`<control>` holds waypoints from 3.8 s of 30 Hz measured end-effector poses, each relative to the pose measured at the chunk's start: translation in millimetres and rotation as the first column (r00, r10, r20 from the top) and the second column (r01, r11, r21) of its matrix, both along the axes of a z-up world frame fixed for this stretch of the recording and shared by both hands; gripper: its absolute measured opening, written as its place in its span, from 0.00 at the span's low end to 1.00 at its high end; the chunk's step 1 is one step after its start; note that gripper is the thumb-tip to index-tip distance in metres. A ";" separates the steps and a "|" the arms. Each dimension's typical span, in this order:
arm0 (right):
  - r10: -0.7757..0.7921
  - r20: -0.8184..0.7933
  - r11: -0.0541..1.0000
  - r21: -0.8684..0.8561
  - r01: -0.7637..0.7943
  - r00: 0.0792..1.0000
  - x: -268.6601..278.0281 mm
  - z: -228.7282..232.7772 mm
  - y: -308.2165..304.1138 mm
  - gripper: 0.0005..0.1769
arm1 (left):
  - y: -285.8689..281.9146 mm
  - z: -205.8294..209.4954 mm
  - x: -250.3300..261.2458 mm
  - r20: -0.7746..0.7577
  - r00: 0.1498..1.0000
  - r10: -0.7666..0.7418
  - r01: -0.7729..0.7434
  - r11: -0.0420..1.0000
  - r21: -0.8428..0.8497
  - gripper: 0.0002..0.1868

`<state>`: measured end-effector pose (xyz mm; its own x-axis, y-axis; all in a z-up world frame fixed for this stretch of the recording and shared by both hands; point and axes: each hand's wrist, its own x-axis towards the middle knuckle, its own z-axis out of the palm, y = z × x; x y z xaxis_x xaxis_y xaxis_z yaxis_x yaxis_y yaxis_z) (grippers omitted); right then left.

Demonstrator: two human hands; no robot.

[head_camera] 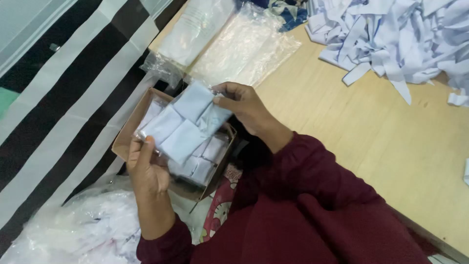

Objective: Folding white fabric strips and placing them into small plastic bags

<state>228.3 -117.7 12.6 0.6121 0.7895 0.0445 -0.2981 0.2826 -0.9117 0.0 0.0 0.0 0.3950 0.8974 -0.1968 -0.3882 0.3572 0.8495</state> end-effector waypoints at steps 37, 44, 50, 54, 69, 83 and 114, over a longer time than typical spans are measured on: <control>-0.084 0.894 0.926 -0.093 0.366 0.440 85.4 -9.8 96.6 0.06 | 25.0 7.3 146.1 -0.199 0.955 0.218 -0.004 0.683 0.730 0.08; 0.093 0.980 0.495 -0.199 0.846 0.176 240.8 -84.9 59.8 0.08 | 29.2 -38.4 227.8 -0.740 0.571 0.357 0.555 0.497 0.667 0.09; 0.158 0.945 0.406 -0.327 0.853 0.287 246.1 -93.5 55.8 0.07 | 46.9 -50.3 246.9 -0.839 0.320 0.440 0.809 0.333 0.484 0.10; -0.091 0.990 0.472 -0.055 0.880 0.110 218.1 -45.8 40.0 0.04 | 56.5 -33.6 252.5 -0.760 0.367 0.536 0.816 0.207 0.540 0.09; 0.174 0.983 0.224 -0.092 0.970 0.053 206.2 -45.1 -302.4 0.05 | -144.8 -34.8 338.7 -0.702 0.700 0.127 0.714 -0.140 0.686 0.05; -0.146 0.984 0.496 -0.014 0.868 0.099 186.2 -72.7 -345.3 0.06 | -189.6 -26.3 373.0 -0.778 0.618 0.115 0.778 -0.231 0.584 0.06; -0.577 0.807 0.512 0.238 0.825 0.125 251.7 11.1 -331.8 0.05 | -274.5 71.0 457.4 -0.463 0.813 -0.354 0.485 -0.029 0.874 0.09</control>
